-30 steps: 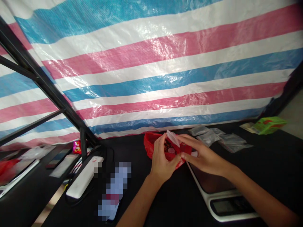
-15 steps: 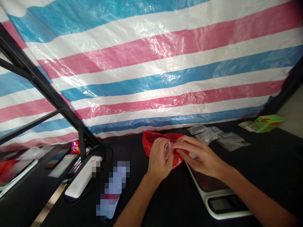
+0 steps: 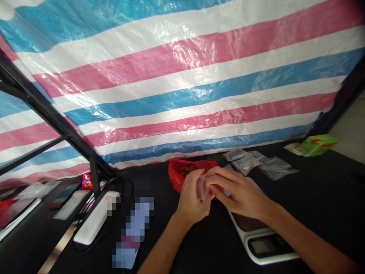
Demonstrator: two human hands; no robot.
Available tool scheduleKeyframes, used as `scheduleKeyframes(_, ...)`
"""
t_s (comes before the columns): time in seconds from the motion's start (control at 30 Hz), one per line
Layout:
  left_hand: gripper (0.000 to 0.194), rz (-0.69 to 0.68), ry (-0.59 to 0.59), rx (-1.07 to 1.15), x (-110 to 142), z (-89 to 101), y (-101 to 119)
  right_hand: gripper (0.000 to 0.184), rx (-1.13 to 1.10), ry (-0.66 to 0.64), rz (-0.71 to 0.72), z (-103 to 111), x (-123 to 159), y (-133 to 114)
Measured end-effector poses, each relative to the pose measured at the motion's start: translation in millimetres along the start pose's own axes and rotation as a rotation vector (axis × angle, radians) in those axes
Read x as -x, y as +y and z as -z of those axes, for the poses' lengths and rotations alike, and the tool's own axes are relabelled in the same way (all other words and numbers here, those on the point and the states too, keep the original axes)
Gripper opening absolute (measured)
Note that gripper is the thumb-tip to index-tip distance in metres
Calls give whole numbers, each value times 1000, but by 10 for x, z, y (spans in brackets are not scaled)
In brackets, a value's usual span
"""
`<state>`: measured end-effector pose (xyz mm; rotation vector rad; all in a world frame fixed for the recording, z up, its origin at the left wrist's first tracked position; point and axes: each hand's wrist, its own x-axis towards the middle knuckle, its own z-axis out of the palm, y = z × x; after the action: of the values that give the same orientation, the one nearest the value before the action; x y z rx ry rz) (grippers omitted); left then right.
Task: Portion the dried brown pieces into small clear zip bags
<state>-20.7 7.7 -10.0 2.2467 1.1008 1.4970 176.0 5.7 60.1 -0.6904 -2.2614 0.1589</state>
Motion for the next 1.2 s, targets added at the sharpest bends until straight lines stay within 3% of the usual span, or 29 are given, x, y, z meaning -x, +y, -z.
scheduleKeyframes(0.23, 48, -72, -149, -101, -52, 81, -26, 17, 33, -47, -55, 23, 38, 59)
scheduleKeyframes(0.4, 54, -116, -112, -145, -97, 99, 90, 17, 44, -85, -63, 14, 29, 65)
scheduleKeyframes(0.5, 41, -82, -70, -141, -99, 78, 107, 19, 53, -100, -33, -2, 28, 68)
scheduleKeyframes(0.67, 19, 171, 72, -252, -106, 102, -37, 29, 71, -43, -57, -63, 36, 145)
scheduleKeyframes(0.73, 19, 274, 151, -280, -131, 142, -117, 26, 65, -68, -67, -93, 38, 187)
scheduleKeyframes(0.87, 26, 356, 306, -367, -185, 216, -249, 23, 66, -181, -86, -142, 44, 256)
scheduleKeyframes(1.03, 30, 573, 367, -576, -197, 204, -364, 25, 117, -274, -142, -163, 62, 268)
scheduleKeyframes(1.1, 39, 661, 382, -538, -192, 186, -408, 27, 128, -309, -167, -167, 73, 257)
scheduleKeyframes(1.2, 41, 733, 344, -282, -191, 183, -467, 30, 135, -341, -210, -181, 83, 241)
